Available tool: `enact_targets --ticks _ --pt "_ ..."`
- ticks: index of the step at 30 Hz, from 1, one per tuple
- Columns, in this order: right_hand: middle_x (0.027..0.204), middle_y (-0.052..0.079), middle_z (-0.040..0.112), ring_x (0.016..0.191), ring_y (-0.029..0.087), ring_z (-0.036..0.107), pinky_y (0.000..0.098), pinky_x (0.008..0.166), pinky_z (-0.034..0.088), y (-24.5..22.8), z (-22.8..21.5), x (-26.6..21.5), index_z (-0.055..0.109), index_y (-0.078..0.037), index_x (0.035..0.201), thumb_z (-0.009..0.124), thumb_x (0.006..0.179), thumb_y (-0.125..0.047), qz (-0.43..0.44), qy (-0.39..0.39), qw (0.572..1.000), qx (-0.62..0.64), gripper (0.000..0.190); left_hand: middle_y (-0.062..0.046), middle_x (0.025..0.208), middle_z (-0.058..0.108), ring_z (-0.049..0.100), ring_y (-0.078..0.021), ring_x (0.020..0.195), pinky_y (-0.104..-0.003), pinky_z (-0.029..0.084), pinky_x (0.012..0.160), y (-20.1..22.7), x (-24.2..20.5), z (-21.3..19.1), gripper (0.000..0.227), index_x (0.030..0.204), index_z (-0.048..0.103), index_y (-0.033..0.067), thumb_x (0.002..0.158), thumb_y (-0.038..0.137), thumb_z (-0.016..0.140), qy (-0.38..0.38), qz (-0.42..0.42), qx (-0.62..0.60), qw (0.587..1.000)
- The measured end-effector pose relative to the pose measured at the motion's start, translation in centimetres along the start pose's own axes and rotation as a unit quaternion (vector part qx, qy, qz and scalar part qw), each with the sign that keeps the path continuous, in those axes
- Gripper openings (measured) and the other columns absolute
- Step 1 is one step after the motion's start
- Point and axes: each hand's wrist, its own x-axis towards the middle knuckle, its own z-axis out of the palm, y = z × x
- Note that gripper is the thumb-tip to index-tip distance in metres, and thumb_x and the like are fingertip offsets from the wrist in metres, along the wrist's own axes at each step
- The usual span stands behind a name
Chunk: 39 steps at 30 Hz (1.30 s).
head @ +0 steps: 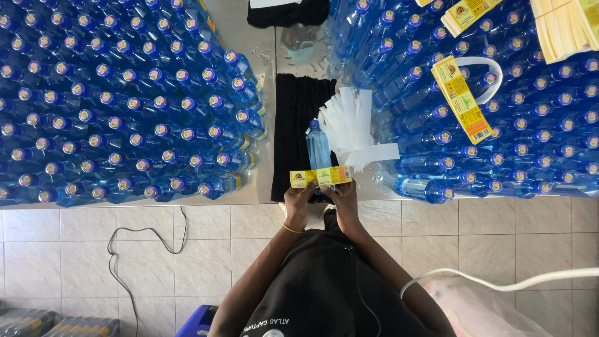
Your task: The person picks up a blue plastic bottle and wraps a yellow label around it. They then use a white adhesive strip to secure the label in place. This process is repeated for multiple bottles, with the person picking up each bottle, applying the label, and securing it with the strip.
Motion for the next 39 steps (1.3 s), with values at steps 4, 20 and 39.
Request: enact_targets --ticks 4,20,39 --pt "0.159 0.032 0.046 0.141 0.042 0.057 0.0538 0.116 0.054 -0.5 0.2 0.3 0.021 0.004 0.168 0.095 0.089 -0.014 0.008 0.024 0.998 0.065 0.110 -0.011 0.095 0.072 0.071 -0.0166 0.087 -0.035 0.063 0.084 1.3 -1.0 0.3 0.042 0.113 0.069 -0.0055 0.082 0.002 0.097 0.002 -0.001 -0.046 0.999" --pt "0.156 0.028 0.048 0.143 0.043 0.047 0.0576 0.118 0.042 -7.3 -4.2 -4.7 0.020 0.000 0.174 0.087 0.090 -0.019 -0.209 -0.054 0.963 -0.163 0.109 -0.030 0.133 0.068 0.072 -0.0362 0.124 -0.055 0.058 0.107 9.7 -3.0 1.6 0.089 0.151 0.049 -0.0083 0.089 0.038 0.095 -0.130 0.095 0.069 0.985" --pt "0.130 0.012 0.078 0.125 0.022 0.073 0.0422 0.115 0.051 -5.5 -5.9 0.5 0.063 -0.006 0.148 0.097 0.077 -0.001 -0.150 -0.218 0.956 -0.125 0.079 -0.026 0.125 0.076 0.078 -0.0411 0.116 -0.048 0.063 0.102 12.1 -5.8 3.4 0.094 0.152 0.061 -0.0001 0.074 0.030 0.104 -0.241 0.248 0.225 0.911"
